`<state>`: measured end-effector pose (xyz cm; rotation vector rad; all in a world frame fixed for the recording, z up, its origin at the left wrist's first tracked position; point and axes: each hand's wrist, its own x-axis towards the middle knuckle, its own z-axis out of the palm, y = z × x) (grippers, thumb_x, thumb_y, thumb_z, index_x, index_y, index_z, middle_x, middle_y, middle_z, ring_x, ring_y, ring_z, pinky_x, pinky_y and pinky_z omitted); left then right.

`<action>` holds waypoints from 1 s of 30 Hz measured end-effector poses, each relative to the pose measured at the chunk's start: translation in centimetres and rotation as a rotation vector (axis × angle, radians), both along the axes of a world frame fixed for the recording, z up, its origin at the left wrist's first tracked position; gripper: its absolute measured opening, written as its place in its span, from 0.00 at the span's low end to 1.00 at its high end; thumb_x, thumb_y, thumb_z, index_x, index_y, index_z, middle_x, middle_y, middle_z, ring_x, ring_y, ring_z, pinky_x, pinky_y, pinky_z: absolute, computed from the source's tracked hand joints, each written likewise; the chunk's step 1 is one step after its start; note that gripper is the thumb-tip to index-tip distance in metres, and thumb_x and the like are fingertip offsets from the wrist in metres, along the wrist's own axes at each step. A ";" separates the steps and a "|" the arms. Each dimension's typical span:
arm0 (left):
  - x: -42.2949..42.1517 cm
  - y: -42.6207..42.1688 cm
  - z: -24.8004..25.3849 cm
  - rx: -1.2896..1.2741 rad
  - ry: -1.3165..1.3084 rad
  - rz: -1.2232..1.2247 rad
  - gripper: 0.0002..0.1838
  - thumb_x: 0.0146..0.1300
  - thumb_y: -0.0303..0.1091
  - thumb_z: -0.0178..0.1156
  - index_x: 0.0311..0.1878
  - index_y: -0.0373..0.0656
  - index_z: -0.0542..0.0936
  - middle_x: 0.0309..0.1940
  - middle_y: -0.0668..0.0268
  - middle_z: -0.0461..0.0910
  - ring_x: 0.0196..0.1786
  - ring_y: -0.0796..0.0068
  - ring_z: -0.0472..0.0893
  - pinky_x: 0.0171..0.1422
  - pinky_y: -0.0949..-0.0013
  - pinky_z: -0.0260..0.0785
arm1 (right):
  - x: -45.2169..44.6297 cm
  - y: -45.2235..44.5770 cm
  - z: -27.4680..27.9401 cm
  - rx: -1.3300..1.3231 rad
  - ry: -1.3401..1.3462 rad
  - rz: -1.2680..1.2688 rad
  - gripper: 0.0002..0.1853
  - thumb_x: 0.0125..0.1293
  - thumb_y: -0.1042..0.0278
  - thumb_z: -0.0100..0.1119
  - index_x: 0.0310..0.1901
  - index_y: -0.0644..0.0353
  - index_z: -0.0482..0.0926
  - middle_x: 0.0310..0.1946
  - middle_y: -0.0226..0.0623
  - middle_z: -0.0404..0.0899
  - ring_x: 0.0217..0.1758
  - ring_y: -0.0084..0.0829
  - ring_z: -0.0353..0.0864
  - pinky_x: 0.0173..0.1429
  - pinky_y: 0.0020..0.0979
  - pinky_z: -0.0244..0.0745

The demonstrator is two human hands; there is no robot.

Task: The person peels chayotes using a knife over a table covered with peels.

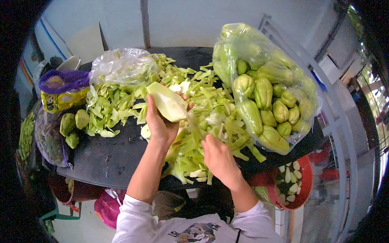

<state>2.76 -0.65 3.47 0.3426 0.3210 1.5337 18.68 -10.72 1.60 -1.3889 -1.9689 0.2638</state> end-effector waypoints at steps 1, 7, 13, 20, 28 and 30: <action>0.2 0.0 -0.2 0.030 0.048 0.041 0.31 0.73 0.63 0.41 0.64 0.48 0.67 0.45 0.54 0.78 0.44 0.59 0.81 0.48 0.56 0.76 | -0.2 -0.3 -0.2 0.000 0.002 0.005 0.07 0.69 0.74 0.54 0.44 0.65 0.69 0.24 0.53 0.74 0.27 0.62 0.75 0.30 0.48 0.73; -0.2 0.1 -1.2 0.102 0.143 0.245 0.34 0.73 0.66 0.38 0.67 0.48 0.63 0.40 0.56 0.76 0.40 0.61 0.79 0.42 0.57 0.76 | -0.6 -2.0 -0.6 0.004 -0.400 -0.010 0.15 0.62 0.78 0.56 0.50 0.64 0.69 0.31 0.50 0.73 0.30 0.55 0.79 0.33 0.48 0.76; -0.2 0.2 -1.7 0.113 0.130 0.328 0.36 0.71 0.68 0.39 0.64 0.45 0.64 0.40 0.56 0.75 0.40 0.60 0.79 0.41 0.57 0.76 | -1.1 -2.3 -0.7 -0.009 -0.425 -0.019 0.16 0.58 0.80 0.57 0.48 0.63 0.68 0.30 0.49 0.73 0.29 0.55 0.79 0.32 0.48 0.77; 0.2 -0.1 -1.8 0.094 0.191 0.316 0.37 0.71 0.69 0.38 0.62 0.43 0.65 0.40 0.57 0.75 0.40 0.60 0.79 0.45 0.57 0.74 | -1.6 -1.2 -1.3 0.025 -0.433 0.011 0.12 0.64 0.76 0.52 0.49 0.63 0.66 0.27 0.49 0.73 0.25 0.51 0.80 0.25 0.44 0.78; 1.1 -0.5 -2.2 0.053 0.189 0.227 0.38 0.72 0.68 0.36 0.62 0.40 0.65 0.40 0.56 0.75 0.40 0.61 0.79 0.44 0.58 0.74 | -3.0 0.5 -1.0 0.097 -0.396 -0.012 0.13 0.63 0.77 0.52 0.48 0.65 0.66 0.27 0.51 0.74 0.25 0.49 0.82 0.25 0.44 0.78; 1.2 -0.4 -2.2 0.073 0.238 0.304 0.37 0.73 0.67 0.35 0.62 0.39 0.65 0.39 0.56 0.75 0.39 0.61 0.78 0.44 0.59 0.75 | -3.3 0.7 -1.0 0.085 -0.408 -0.020 0.13 0.63 0.77 0.52 0.48 0.65 0.66 0.28 0.51 0.74 0.26 0.50 0.82 0.25 0.44 0.78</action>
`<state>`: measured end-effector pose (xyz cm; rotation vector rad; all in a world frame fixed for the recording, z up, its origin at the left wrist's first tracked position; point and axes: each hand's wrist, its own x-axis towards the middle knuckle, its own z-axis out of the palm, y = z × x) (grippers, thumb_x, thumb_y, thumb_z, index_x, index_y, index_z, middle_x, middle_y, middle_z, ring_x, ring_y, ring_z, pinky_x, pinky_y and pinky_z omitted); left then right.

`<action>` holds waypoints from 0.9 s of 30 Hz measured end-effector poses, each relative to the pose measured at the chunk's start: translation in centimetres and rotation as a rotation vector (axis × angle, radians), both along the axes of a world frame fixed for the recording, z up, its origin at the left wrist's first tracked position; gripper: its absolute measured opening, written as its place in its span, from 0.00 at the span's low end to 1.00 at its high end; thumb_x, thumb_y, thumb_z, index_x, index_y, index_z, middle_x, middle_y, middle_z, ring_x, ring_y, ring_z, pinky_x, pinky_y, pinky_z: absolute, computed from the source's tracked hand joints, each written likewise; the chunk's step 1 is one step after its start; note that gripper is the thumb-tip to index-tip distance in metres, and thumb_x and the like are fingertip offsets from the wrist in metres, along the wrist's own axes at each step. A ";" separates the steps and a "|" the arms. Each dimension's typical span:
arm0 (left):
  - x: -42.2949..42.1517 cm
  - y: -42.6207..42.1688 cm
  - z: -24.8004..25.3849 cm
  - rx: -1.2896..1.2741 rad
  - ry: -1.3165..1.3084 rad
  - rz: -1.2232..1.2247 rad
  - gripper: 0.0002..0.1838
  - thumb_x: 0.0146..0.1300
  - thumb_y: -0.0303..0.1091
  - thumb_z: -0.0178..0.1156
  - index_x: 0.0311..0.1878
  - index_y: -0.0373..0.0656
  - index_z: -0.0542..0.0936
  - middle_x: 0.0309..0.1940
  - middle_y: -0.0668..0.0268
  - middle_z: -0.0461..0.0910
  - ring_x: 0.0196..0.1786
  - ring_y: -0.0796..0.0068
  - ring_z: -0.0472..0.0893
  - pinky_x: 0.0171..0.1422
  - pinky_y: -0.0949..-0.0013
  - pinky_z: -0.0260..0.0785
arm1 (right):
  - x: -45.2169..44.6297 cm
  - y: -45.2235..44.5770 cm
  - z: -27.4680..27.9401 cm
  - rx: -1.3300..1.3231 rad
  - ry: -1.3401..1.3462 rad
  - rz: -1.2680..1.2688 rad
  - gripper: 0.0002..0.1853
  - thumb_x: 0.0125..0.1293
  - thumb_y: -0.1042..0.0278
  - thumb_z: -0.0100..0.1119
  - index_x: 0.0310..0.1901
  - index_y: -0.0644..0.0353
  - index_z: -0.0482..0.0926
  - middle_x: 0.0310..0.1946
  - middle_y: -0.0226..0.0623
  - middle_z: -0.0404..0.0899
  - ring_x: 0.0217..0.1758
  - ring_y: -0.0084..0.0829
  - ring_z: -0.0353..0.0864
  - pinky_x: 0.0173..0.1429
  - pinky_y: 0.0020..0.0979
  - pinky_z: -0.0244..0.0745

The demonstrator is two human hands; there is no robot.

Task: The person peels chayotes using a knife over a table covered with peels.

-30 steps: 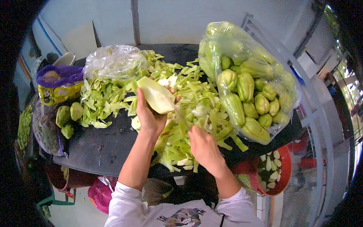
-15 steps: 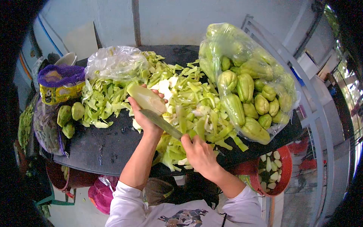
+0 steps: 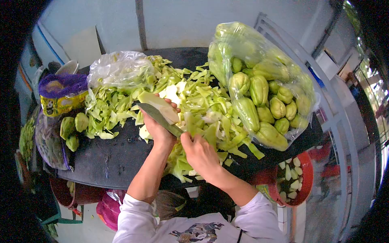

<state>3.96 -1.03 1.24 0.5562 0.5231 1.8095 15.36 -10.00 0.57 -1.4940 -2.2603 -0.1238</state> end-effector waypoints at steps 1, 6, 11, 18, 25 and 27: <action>0.1 0.0 0.2 0.002 0.001 -0.004 0.37 0.73 0.67 0.35 0.62 0.39 0.65 0.39 0.56 0.75 0.39 0.61 0.78 0.44 0.59 0.75 | -0.2 0.1 0.0 -0.010 -0.015 -0.006 0.13 0.63 0.77 0.53 0.49 0.65 0.65 0.28 0.51 0.74 0.26 0.50 0.82 0.25 0.44 0.79; 0.2 -0.1 0.7 0.045 0.118 0.097 0.36 0.74 0.65 0.33 0.62 0.38 0.65 0.39 0.55 0.75 0.38 0.62 0.78 0.42 0.60 0.75 | -1.1 0.5 0.7 -0.069 0.098 -0.031 0.14 0.58 0.82 0.52 0.45 0.63 0.65 0.30 0.55 0.73 0.26 0.59 0.79 0.29 0.53 0.76; -0.3 0.2 0.5 0.025 0.075 -0.022 0.36 0.74 0.66 0.33 0.60 0.38 0.65 0.38 0.55 0.75 0.37 0.62 0.78 0.41 0.59 0.76 | -1.4 0.9 0.9 -0.077 0.091 -0.049 0.13 0.59 0.82 0.51 0.46 0.63 0.65 0.30 0.55 0.73 0.26 0.59 0.79 0.28 0.53 0.76; 0.0 0.2 0.4 0.012 0.154 0.009 0.32 0.76 0.61 0.36 0.57 0.37 0.66 0.36 0.55 0.77 0.34 0.62 0.80 0.37 0.60 0.77 | -1.3 2.1 1.1 -0.056 0.129 0.008 0.15 0.63 0.78 0.52 0.51 0.66 0.65 0.29 0.56 0.76 0.29 0.57 0.81 0.31 0.51 0.77; -0.8 0.6 0.3 0.160 0.257 -0.004 0.24 0.79 0.50 0.37 0.50 0.36 0.71 0.36 0.58 0.78 0.34 0.69 0.81 0.38 0.65 0.77 | 0.6 2.7 4.0 -0.219 0.375 0.139 0.17 0.69 0.75 0.52 0.57 0.70 0.66 0.24 0.56 0.78 0.27 0.55 0.79 0.30 0.47 0.73; -2.4 3.3 -3.8 0.199 0.392 -0.020 0.27 0.77 0.54 0.38 0.54 0.37 0.71 0.39 0.57 0.79 0.36 0.66 0.82 0.41 0.63 0.77 | 1.4 3.2 3.9 -0.305 0.470 0.164 0.18 0.70 0.74 0.52 0.58 0.69 0.66 0.22 0.50 0.77 0.23 0.47 0.77 0.27 0.42 0.72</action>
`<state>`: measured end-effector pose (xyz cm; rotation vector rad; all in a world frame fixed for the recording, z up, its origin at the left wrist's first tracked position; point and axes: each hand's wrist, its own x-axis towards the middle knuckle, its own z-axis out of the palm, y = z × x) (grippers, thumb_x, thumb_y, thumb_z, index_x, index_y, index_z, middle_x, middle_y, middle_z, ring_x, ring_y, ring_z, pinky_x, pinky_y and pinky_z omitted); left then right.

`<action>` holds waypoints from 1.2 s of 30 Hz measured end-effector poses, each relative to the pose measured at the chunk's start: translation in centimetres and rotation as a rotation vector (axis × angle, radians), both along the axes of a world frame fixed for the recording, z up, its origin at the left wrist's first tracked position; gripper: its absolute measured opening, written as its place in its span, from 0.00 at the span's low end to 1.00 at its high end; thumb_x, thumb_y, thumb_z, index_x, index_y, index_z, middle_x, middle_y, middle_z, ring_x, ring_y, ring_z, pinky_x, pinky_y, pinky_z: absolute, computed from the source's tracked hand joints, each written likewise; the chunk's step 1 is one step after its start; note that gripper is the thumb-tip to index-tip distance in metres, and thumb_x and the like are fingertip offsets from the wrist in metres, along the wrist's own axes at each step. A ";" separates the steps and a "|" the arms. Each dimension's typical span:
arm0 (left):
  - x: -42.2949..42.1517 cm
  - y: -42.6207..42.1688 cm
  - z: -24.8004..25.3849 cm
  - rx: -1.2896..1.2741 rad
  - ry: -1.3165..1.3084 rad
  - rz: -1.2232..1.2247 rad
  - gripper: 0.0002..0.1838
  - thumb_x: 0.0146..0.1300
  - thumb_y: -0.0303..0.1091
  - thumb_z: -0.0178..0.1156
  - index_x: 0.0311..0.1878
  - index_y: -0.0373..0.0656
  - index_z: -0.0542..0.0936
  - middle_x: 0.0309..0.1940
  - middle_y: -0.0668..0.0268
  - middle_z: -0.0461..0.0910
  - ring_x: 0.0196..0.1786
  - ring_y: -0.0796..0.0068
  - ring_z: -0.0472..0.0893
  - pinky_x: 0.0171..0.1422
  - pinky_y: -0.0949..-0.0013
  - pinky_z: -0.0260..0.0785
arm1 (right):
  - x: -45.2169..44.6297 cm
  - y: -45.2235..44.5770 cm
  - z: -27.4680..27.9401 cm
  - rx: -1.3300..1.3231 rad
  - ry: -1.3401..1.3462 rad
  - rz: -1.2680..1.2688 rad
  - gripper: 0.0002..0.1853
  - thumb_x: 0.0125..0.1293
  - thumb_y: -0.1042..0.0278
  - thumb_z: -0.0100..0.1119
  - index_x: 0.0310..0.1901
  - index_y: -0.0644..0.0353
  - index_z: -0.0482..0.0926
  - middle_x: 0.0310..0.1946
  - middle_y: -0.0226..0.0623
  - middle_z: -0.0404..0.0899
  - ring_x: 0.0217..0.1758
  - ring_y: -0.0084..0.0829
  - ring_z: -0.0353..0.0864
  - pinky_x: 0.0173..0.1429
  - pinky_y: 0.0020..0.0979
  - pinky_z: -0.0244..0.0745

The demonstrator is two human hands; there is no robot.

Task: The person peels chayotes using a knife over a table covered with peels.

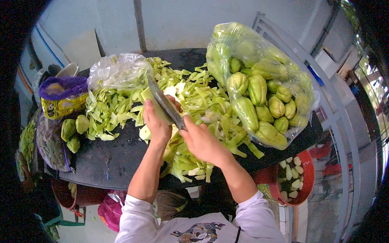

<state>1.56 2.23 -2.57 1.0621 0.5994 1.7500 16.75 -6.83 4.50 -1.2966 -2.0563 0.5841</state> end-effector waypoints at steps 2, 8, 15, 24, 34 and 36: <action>-0.1 0.4 -0.2 0.037 0.135 -0.006 0.30 0.76 0.59 0.39 0.57 0.38 0.70 0.42 0.55 0.79 0.38 0.64 0.82 0.44 0.61 0.77 | 0.9 -0.1 0.0 -0.088 0.092 0.035 0.18 0.71 0.72 0.53 0.60 0.68 0.66 0.21 0.43 0.76 0.18 0.38 0.75 0.23 0.36 0.70; -0.2 -2.0 4.7 -0.227 -0.510 -0.406 0.38 0.71 0.66 0.41 0.61 0.38 0.72 0.47 0.59 0.80 0.48 0.66 0.80 0.54 0.64 0.73 | 3.2 -1.6 -0.4 -0.270 0.320 -0.066 0.13 0.73 0.62 0.52 0.48 0.66 0.71 0.18 0.34 0.75 0.19 0.27 0.74 0.27 0.32 0.70; 0.0 -2.7 5.4 -0.200 -0.430 -0.384 0.38 0.70 0.66 0.41 0.58 0.35 0.73 0.40 0.56 0.80 0.43 0.64 0.81 0.48 0.64 0.75 | 4.4 -2.9 -1.2 -0.317 0.294 -0.060 0.16 0.75 0.58 0.52 0.48 0.65 0.71 0.18 0.33 0.74 0.19 0.26 0.74 0.26 0.31 0.69; 0.4 -3.0 4.5 -0.155 -0.414 -0.369 0.34 0.72 0.62 0.43 0.59 0.38 0.73 0.49 0.58 0.79 0.48 0.65 0.81 0.54 0.62 0.74 | 4.4 -3.2 -1.8 -0.331 0.312 -0.057 0.18 0.75 0.54 0.51 0.50 0.64 0.71 0.18 0.32 0.74 0.19 0.26 0.74 0.28 0.32 0.70; 2.5 -4.8 4.5 -0.287 -0.425 -0.258 0.32 0.69 0.64 0.48 0.60 0.45 0.73 0.50 0.63 0.79 0.51 0.65 0.81 0.58 0.61 0.72 | 3.0 -2.6 -2.5 -0.363 0.441 0.016 0.19 0.76 0.53 0.50 0.54 0.63 0.71 0.19 0.28 0.71 0.15 0.21 0.69 0.21 0.28 0.66; 2.4 -4.7 4.5 -0.220 -0.432 -0.316 0.32 0.69 0.64 0.49 0.62 0.48 0.72 0.51 0.65 0.79 0.51 0.65 0.81 0.59 0.60 0.72 | 2.3 -2.5 -2.3 -0.383 0.514 0.028 0.19 0.76 0.53 0.49 0.54 0.63 0.70 0.18 0.26 0.70 0.15 0.19 0.67 0.19 0.26 0.64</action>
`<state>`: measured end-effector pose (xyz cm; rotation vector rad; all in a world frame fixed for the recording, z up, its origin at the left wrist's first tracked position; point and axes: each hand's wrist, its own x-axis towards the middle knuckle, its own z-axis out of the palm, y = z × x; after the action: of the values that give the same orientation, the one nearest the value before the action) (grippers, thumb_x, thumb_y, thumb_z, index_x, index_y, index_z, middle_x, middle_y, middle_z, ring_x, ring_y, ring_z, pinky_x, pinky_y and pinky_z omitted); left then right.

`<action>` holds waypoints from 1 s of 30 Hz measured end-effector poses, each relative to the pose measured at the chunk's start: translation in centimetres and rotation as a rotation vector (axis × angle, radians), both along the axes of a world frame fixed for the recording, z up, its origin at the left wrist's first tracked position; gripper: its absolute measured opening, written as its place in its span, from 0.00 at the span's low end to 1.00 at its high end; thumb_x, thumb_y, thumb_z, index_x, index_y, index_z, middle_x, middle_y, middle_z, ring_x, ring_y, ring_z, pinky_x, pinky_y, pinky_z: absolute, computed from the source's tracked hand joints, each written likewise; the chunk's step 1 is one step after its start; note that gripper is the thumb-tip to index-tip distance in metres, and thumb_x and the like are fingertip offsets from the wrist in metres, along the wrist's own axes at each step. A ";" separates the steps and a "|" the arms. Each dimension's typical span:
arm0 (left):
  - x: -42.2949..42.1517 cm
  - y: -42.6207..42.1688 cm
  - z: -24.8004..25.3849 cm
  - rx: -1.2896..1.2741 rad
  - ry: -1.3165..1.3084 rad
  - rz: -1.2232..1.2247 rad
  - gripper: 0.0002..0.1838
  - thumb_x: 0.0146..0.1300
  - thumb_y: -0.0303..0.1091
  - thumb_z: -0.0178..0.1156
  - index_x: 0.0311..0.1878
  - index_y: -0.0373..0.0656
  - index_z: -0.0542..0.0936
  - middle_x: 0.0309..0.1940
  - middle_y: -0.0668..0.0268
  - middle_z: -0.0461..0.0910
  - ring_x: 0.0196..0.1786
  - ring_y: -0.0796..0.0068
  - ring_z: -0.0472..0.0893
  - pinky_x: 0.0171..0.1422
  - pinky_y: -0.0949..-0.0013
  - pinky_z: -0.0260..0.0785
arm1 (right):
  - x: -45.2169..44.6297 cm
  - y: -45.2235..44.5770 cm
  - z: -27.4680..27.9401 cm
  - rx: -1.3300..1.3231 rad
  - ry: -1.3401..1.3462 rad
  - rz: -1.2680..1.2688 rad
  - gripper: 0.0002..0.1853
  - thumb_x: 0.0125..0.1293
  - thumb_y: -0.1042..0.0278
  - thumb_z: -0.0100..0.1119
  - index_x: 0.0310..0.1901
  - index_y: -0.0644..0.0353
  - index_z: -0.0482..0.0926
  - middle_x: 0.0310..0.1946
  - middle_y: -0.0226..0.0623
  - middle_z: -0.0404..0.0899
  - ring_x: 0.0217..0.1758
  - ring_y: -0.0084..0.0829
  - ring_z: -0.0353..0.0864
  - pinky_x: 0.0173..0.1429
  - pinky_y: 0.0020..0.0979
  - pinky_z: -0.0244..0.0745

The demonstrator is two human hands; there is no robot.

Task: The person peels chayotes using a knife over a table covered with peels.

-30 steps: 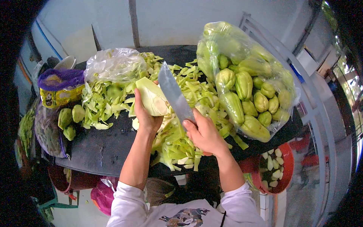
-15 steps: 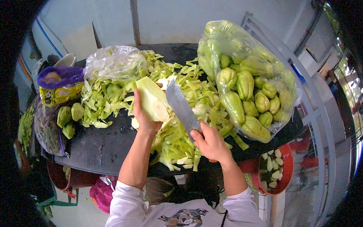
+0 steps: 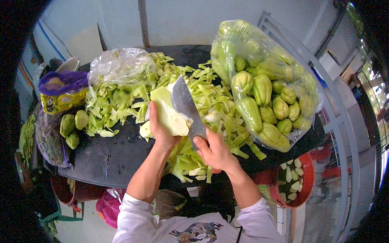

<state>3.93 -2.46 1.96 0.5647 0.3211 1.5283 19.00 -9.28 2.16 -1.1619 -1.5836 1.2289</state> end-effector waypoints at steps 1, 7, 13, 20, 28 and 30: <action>-0.1 0.0 0.0 -0.001 0.000 -0.003 0.32 0.69 0.64 0.49 0.62 0.48 0.72 0.51 0.65 0.79 0.51 0.65 0.81 0.59 0.60 0.72 | -0.2 0.1 -0.1 -0.002 0.024 0.004 0.19 0.76 0.53 0.49 0.55 0.62 0.70 0.18 0.26 0.70 0.15 0.18 0.67 0.19 0.25 0.64; 0.7 -0.9 -0.2 -0.035 0.074 -0.049 0.33 0.68 0.65 0.49 0.62 0.47 0.72 0.50 0.63 0.79 0.49 0.63 0.81 0.55 0.58 0.74 | -0.7 0.5 0.1 0.031 0.061 0.024 0.20 0.76 0.52 0.49 0.57 0.60 0.70 0.18 0.26 0.70 0.14 0.17 0.66 0.18 0.24 0.64; -0.3 0.1 -1.2 0.022 0.112 -0.138 0.33 0.69 0.63 0.48 0.61 0.42 0.72 0.47 0.60 0.81 0.48 0.64 0.82 0.53 0.62 0.75 | -0.8 0.6 1.3 -0.045 0.103 0.064 0.20 0.76 0.53 0.50 0.59 0.59 0.69 0.19 0.25 0.68 0.15 0.16 0.65 0.18 0.22 0.65; 0.3 0.6 0.0 0.147 0.499 0.248 0.26 0.76 0.54 0.43 0.46 0.36 0.76 0.32 0.68 0.76 0.33 0.79 0.72 0.38 0.73 0.65 | -0.5 1.6 0.5 -0.094 0.164 0.071 0.17 0.75 0.55 0.53 0.55 0.59 0.68 0.15 0.28 0.67 0.11 0.19 0.65 0.17 0.23 0.65; -0.9 2.5 -1.0 0.028 0.419 0.179 0.30 0.74 0.62 0.42 0.50 0.40 0.76 0.41 0.62 0.80 0.41 0.71 0.79 0.48 0.66 0.71 | 0.3 2.9 1.3 -0.272 0.320 -0.015 0.14 0.73 0.61 0.57 0.53 0.59 0.71 0.17 0.24 0.68 0.12 0.16 0.66 0.13 0.22 0.64; -1.6 3.2 -1.1 -0.156 0.156 -0.011 0.34 0.72 0.65 0.41 0.54 0.39 0.73 0.42 0.55 0.81 0.43 0.65 0.81 0.49 0.63 0.74 | 0.6 4.1 1.8 0.035 0.079 -0.155 0.15 0.69 0.64 0.62 0.51 0.61 0.73 0.19 0.26 0.73 0.13 0.17 0.68 0.15 0.23 0.65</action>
<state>2.30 0.78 0.90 0.5624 0.5514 1.4376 19.62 -5.18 3.94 -1.1765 -1.4229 1.1281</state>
